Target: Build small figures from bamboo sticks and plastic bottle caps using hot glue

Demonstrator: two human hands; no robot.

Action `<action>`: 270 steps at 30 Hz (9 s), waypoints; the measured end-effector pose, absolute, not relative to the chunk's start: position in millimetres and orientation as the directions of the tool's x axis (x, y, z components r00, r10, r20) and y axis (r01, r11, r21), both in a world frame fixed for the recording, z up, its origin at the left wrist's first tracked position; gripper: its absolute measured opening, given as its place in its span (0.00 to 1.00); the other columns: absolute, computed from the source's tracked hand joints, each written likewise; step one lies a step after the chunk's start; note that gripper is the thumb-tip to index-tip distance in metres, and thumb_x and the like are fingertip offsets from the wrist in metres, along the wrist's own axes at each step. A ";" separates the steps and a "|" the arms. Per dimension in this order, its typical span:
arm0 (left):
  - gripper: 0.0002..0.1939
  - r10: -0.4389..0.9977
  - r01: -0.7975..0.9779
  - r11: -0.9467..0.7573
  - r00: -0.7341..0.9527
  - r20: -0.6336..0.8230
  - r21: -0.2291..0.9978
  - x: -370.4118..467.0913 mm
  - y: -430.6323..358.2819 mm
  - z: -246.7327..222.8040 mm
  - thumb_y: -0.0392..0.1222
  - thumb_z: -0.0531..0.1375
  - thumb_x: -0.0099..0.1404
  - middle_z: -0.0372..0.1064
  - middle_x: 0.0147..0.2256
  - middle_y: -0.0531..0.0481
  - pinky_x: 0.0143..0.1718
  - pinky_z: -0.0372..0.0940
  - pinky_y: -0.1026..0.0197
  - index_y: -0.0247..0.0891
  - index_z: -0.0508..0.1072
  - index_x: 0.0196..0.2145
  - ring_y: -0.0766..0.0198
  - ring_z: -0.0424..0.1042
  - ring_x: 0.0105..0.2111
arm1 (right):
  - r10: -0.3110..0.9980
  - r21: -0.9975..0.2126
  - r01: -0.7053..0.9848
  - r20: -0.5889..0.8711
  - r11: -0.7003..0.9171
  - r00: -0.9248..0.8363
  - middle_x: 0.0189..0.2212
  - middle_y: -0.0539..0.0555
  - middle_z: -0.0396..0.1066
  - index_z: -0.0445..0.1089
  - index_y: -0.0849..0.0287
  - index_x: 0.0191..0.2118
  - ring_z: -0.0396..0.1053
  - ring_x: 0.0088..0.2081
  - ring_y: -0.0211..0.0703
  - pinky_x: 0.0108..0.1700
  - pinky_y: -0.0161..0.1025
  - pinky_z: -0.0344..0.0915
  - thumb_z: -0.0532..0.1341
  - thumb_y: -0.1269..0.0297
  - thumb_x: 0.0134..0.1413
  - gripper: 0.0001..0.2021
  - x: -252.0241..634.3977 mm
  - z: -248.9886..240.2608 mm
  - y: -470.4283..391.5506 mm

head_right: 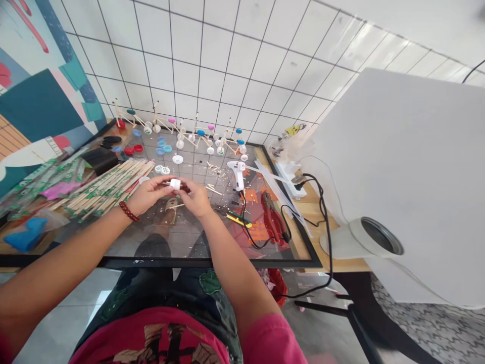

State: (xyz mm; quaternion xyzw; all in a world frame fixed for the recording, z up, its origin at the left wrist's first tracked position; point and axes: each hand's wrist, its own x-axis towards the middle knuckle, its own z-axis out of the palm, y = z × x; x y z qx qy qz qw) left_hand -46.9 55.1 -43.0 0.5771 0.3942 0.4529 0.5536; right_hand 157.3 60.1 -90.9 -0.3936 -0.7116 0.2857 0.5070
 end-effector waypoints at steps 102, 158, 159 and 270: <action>0.34 0.951 -0.180 0.061 0.311 -0.002 0.982 -42.3 48.7 -32.6 0.63 0.86 0.39 0.88 0.38 0.41 0.57 0.79 0.43 0.37 0.91 0.38 0.48 0.85 0.45 | 0.728 -0.600 0.421 0.622 0.680 -0.289 0.44 0.57 0.84 0.83 0.53 0.59 0.82 0.42 0.49 0.50 0.48 0.83 0.71 0.61 0.72 0.14 162.6 -82.1 51.3; 0.46 0.968 -0.209 -0.084 0.214 0.129 0.974 -40.0 47.9 -33.0 0.37 0.83 0.41 0.78 0.59 0.40 0.53 0.78 0.50 0.42 0.80 0.60 0.54 0.82 0.48 | 0.768 -0.604 0.510 0.607 0.613 -0.204 0.42 0.54 0.83 0.81 0.49 0.56 0.82 0.40 0.48 0.51 0.48 0.84 0.70 0.65 0.63 0.17 164.3 -75.2 46.8; 0.43 0.965 -0.202 -0.065 0.237 0.113 0.977 -39.8 47.3 -32.6 0.39 0.84 0.41 0.80 0.56 0.40 0.53 0.78 0.49 0.40 0.82 0.57 0.52 0.82 0.48 | 0.774 -0.606 0.518 0.601 0.604 -0.200 0.42 0.55 0.83 0.81 0.49 0.55 0.82 0.40 0.49 0.51 0.49 0.84 0.70 0.66 0.62 0.16 164.6 -74.6 46.9; 0.26 0.986 -0.173 0.072 0.159 -0.044 0.982 -37.3 43.3 -25.6 0.55 0.83 0.46 0.83 0.35 0.47 0.41 0.77 0.54 0.37 0.84 0.36 0.57 0.80 0.35 | 0.806 -0.454 0.732 0.549 0.508 -0.219 0.36 0.54 0.84 0.84 0.52 0.42 0.81 0.41 0.48 0.50 0.43 0.74 0.68 0.66 0.68 0.05 177.9 -54.0 22.9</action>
